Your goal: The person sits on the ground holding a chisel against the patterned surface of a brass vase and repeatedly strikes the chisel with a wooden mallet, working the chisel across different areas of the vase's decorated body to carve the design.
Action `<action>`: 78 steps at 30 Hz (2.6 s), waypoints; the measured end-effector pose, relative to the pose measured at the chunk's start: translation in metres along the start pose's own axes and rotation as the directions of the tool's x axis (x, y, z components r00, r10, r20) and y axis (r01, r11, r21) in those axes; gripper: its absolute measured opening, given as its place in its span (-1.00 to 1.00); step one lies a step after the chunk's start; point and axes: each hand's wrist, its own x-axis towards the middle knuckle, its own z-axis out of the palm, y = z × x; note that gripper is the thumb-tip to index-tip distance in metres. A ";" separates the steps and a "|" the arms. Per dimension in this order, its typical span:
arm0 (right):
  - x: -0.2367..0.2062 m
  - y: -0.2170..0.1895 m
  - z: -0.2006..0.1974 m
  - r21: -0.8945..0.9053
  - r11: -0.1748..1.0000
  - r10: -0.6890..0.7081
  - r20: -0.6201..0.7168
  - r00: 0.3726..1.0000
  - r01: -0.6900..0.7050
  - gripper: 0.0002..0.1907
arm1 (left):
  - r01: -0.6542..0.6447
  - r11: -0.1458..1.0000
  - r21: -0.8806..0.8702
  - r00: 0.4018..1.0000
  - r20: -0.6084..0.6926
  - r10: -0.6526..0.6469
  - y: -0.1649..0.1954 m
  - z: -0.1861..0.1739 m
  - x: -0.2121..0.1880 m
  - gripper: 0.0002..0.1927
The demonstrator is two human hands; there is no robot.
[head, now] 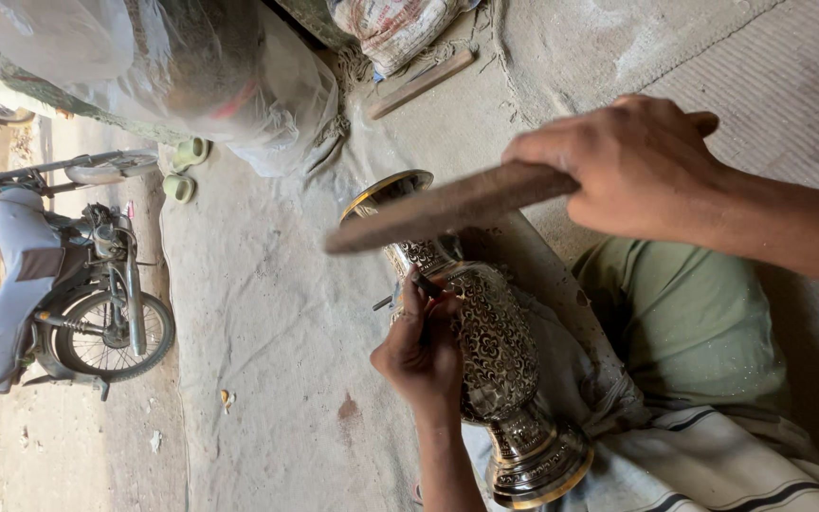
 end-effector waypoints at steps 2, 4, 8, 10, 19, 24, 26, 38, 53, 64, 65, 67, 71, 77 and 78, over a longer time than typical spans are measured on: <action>0.004 -0.004 0.001 0.211 0.977 0.015 -0.171 0.985 0.021 -0.65 | 0.000 1.000 0.015 1.000 -0.029 0.000 -0.002 0.002 -0.002 -0.45; 0.007 -0.010 0.008 0.464 0.882 0.009 -0.189 0.982 0.081 -0.73 | 0.013 0.999 0.036 0.999 -0.053 -0.011 -0.003 0.003 -0.003 -0.44; 0.009 -0.010 0.013 -0.160 0.974 -0.154 0.041 0.987 0.159 -0.81 | -0.049 0.997 0.057 0.996 -0.066 0.053 -0.003 0.004 -0.003 -0.46; 0.008 -0.010 0.014 0.223 0.972 -0.062 -0.059 0.996 0.074 -0.83 | -0.058 0.996 0.063 0.995 -0.080 0.063 -0.003 0.004 -0.004 -0.46; 0.010 -0.017 0.014 -0.018 0.990 -0.139 -0.019 0.990 0.139 -0.81 | -0.013 0.987 0.159 0.994 -0.109 0.030 0.000 0.003 -0.004 -0.42; 0.014 -0.026 0.007 0.142 0.984 -0.093 -0.088 0.992 0.105 -0.77 | -0.006 0.996 0.094 0.992 -0.129 0.018 -0.005 0.003 -0.005 -0.42; 0.016 -0.030 0.004 0.096 0.993 -0.075 0.008 0.997 0.074 -0.81 | -0.006 0.997 0.081 0.991 -0.135 0.017 -0.006 0.002 -0.007 -0.42; 0.016 -0.032 0.018 0.224 0.972 0.060 0.028 0.998 -0.065 -0.80 | -0.057 0.986 0.157 0.991 -0.114 0.076 -0.007 -0.004 -0.003 -0.39; 0.022 -0.034 0.015 -0.089 0.983 0.176 0.167 0.970 -0.163 -0.62 | -0.020 0.990 0.139 0.996 -0.086 0.032 0.002 -0.009 0.001 -0.37; 0.021 -0.030 0.017 0.048 0.990 0.125 0.132 0.983 -0.133 -0.60 | -0.031 0.996 0.088 0.997 -0.069 0.037 0.001 -0.010 0.001 -0.41; 0.020 -0.030 0.017 0.240 0.942 0.202 0.155 0.967 -0.235 -0.63 | -0.035 0.995 0.088 0.997 -0.064 0.040 0.002 -0.009 0.000 -0.41; 0.018 -0.031 0.016 0.024 0.999 0.030 0.124 0.992 -0.034 -0.54 | -0.040 0.995 0.093 0.997 -0.065 0.046 0.001 -0.009 -0.001 -0.41; 0.010 -0.038 0.018 0.167 0.979 -0.085 -0.186 0.979 0.117 -0.38 | -0.027 0.994 0.105 0.994 -0.100 0.038 -0.003 -0.006 -0.003 -0.45; 0.009 -0.039 0.009 0.124 0.976 -0.160 -0.159 0.974 0.180 -0.61 | -0.023 0.999 0.035 0.993 -0.112 0.027 -0.008 -0.005 -0.008 -0.44; 0.009 -0.040 0.008 0.147 0.980 -0.117 -0.123 0.986 0.135 -0.61 | -0.005 0.998 0.063 0.994 -0.113 0.012 -0.009 -0.004 -0.008 -0.45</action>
